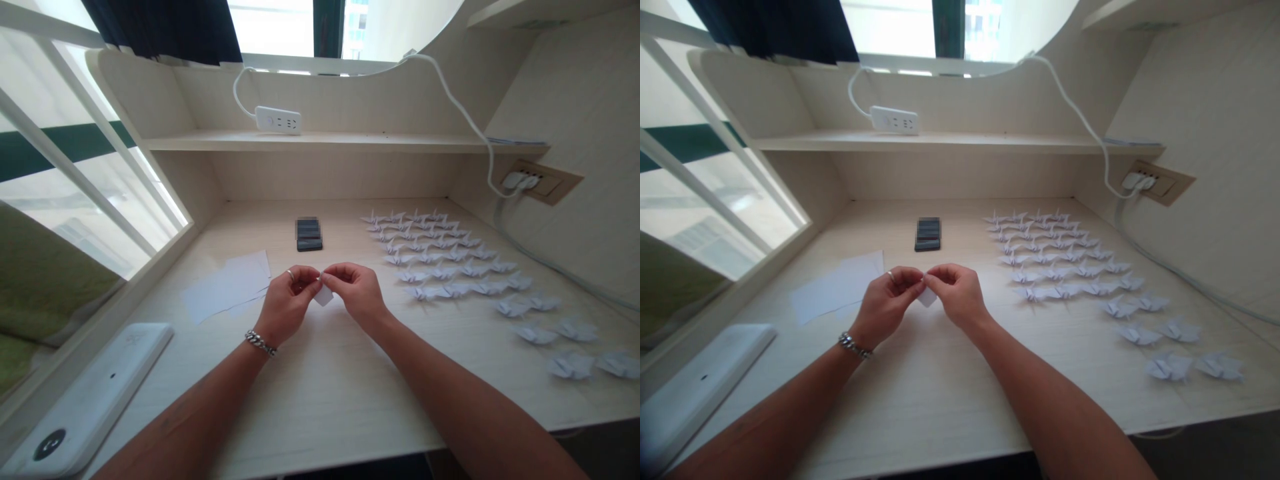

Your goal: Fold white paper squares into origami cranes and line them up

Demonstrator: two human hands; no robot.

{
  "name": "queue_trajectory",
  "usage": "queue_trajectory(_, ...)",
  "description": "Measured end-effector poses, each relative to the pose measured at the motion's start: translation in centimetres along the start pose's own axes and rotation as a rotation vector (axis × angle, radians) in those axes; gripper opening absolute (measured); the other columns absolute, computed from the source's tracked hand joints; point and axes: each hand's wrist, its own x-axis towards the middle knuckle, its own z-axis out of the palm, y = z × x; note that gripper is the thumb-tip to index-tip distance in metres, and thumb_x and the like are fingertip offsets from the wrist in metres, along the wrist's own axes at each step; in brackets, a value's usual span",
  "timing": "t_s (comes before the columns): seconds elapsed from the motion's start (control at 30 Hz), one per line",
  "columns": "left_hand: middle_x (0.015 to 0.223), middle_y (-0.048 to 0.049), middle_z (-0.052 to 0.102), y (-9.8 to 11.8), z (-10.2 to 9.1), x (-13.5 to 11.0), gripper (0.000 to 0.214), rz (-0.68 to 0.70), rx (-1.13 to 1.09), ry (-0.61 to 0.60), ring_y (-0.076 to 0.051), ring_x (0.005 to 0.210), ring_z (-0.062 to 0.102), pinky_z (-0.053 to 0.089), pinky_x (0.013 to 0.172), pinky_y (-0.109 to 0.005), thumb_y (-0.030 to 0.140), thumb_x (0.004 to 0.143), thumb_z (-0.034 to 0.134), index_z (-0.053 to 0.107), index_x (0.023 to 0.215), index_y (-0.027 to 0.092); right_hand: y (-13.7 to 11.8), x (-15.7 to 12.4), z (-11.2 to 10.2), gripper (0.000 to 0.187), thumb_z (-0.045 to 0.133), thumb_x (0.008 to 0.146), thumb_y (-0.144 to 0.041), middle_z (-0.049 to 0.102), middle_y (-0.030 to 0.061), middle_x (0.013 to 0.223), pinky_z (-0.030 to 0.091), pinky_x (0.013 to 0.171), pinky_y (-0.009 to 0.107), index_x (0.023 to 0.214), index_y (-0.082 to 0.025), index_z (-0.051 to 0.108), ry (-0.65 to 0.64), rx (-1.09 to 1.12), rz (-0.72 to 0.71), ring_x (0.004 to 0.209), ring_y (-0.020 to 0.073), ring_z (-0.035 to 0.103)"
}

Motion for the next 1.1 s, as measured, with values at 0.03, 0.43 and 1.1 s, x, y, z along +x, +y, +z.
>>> queue_trajectory(0.03, 0.082, -0.0042, 0.069, -0.01, 0.0, -0.01, 0.019, -0.001, -0.003, -0.001, -0.015, 0.073, 0.064, 0.051, 0.067, -0.026, 0.029, 0.075, 0.072, 0.066, 0.088, 0.015, 0.0, 0.03, 0.0, 0.017, 0.075, 0.068, -0.03, 0.071, 0.0047, 0.071, 0.05, 0.063, 0.029, 0.074, -0.015, 0.071, -0.001, 0.003, 0.005, 0.066, 0.0173, 0.063)
queue_trajectory(0.43, 0.078, -0.0024, 0.067, 0.34, -0.08, -0.03, 0.037, 0.0, -0.006, -0.063, -0.015, 0.074, 0.065, 0.052, 0.068, -0.027, 0.023, 0.078, 0.068, 0.058, 0.112, 0.016, 0.56, 0.17, -0.06, 0.028, 0.078, 0.063, -0.028, 0.067, 0.0016, 0.073, 0.05, 0.065, 0.028, 0.084, -0.016, 0.063, -0.005, 0.076, 0.013, 0.069, 0.0157, 0.063)
queue_trajectory(1.1, 0.076, -0.002, 0.066, 0.28, -0.04, 0.05, 0.027, -0.061, -0.066, -0.101, -0.014, 0.073, 0.064, 0.052, 0.068, -0.027, 0.021, 0.073, 0.071, 0.06, 0.097, 0.015, 0.47, 0.26, -0.12, 0.027, 0.074, 0.068, -0.029, 0.063, -0.0005, 0.074, 0.048, 0.067, 0.028, 0.089, -0.019, 0.059, -0.052, 0.026, -0.028, 0.07, 0.0149, 0.061)
